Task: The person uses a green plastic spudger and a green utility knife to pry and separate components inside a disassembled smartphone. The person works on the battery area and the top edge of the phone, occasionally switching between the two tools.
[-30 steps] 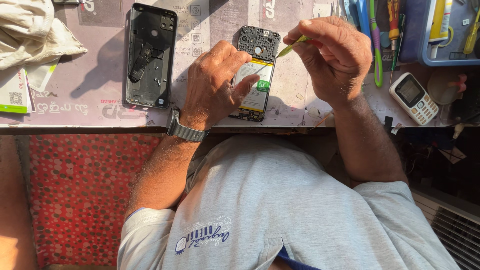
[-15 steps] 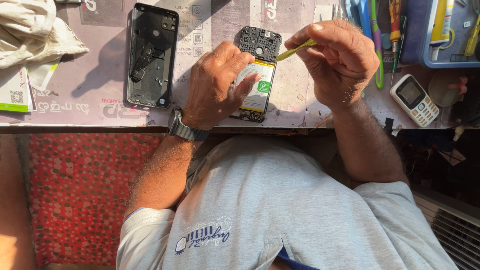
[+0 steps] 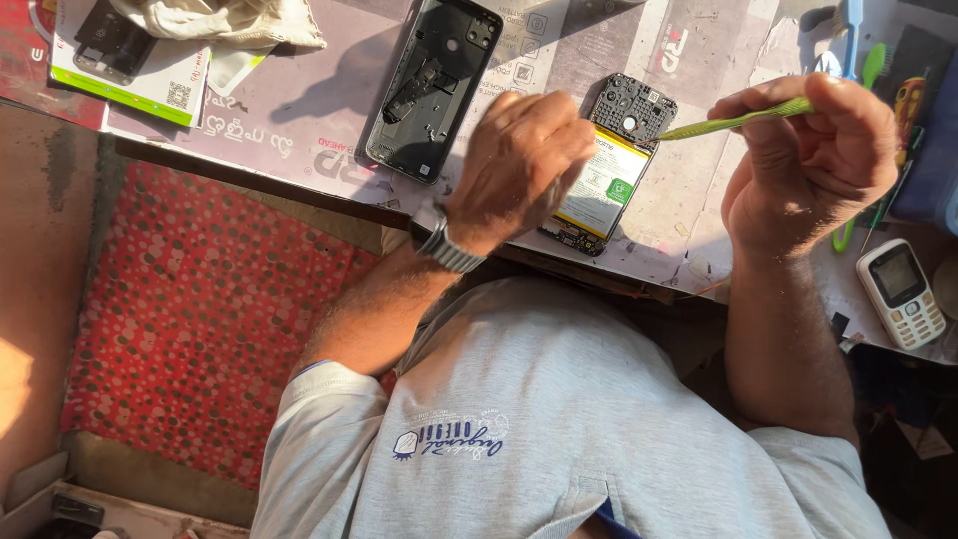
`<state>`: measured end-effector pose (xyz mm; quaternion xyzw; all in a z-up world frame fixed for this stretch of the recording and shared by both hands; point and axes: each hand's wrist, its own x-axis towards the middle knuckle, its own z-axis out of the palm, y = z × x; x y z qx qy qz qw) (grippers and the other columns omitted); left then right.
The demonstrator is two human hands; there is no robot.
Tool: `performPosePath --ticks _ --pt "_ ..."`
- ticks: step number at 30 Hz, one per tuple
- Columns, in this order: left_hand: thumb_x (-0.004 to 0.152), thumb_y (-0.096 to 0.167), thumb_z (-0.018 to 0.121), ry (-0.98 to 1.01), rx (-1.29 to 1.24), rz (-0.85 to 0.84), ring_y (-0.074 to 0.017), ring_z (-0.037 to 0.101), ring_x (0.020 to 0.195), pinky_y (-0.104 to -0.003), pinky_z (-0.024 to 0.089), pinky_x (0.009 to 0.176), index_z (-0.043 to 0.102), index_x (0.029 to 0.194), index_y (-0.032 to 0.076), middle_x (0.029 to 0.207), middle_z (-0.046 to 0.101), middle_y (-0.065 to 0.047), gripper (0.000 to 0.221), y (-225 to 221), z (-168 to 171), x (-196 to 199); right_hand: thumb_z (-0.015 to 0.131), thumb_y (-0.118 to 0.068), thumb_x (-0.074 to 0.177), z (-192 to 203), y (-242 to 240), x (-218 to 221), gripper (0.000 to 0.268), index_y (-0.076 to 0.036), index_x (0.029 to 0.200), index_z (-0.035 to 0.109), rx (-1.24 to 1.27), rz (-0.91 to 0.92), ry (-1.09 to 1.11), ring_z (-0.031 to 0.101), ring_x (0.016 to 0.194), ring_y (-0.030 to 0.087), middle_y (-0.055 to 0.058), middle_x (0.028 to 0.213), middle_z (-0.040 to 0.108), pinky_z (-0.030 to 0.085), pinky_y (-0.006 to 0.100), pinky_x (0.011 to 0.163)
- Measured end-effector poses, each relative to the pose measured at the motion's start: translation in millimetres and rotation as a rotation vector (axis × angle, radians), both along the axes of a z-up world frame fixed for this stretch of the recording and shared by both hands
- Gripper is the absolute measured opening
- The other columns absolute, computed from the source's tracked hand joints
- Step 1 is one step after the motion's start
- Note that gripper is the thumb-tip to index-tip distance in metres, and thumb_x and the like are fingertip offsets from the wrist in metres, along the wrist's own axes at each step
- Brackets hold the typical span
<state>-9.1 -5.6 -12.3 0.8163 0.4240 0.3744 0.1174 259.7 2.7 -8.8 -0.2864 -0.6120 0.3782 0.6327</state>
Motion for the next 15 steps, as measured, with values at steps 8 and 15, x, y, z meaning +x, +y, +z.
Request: performPosePath --ticks 8,15 --pt "0.092 0.009 0.079 0.266 -0.043 0.317 -0.0243 0.061 0.085 -0.043 0.040 0.078 0.068 0.089 0.010 0.087 0.060 -0.004 0.011 -29 32 -84 0.071 0.007 0.112 -11 7 19 0.032 -0.007 0.138 0.059 -0.038 -0.025 0.025 0.075 0.088 0.028 0.020 0.108 0.072 0.063 0.040 0.075" --pt "0.087 0.008 0.082 0.181 -0.037 0.293 -0.0265 0.063 0.090 -0.044 0.040 0.079 0.070 0.099 0.007 0.094 0.062 -0.005 0.017 -24 57 -58 0.069 0.011 0.105 5 9 9 0.036 -0.005 0.137 0.060 0.006 -0.018 0.106 0.075 0.093 0.026 0.018 0.107 0.072 0.067 0.040 0.082"
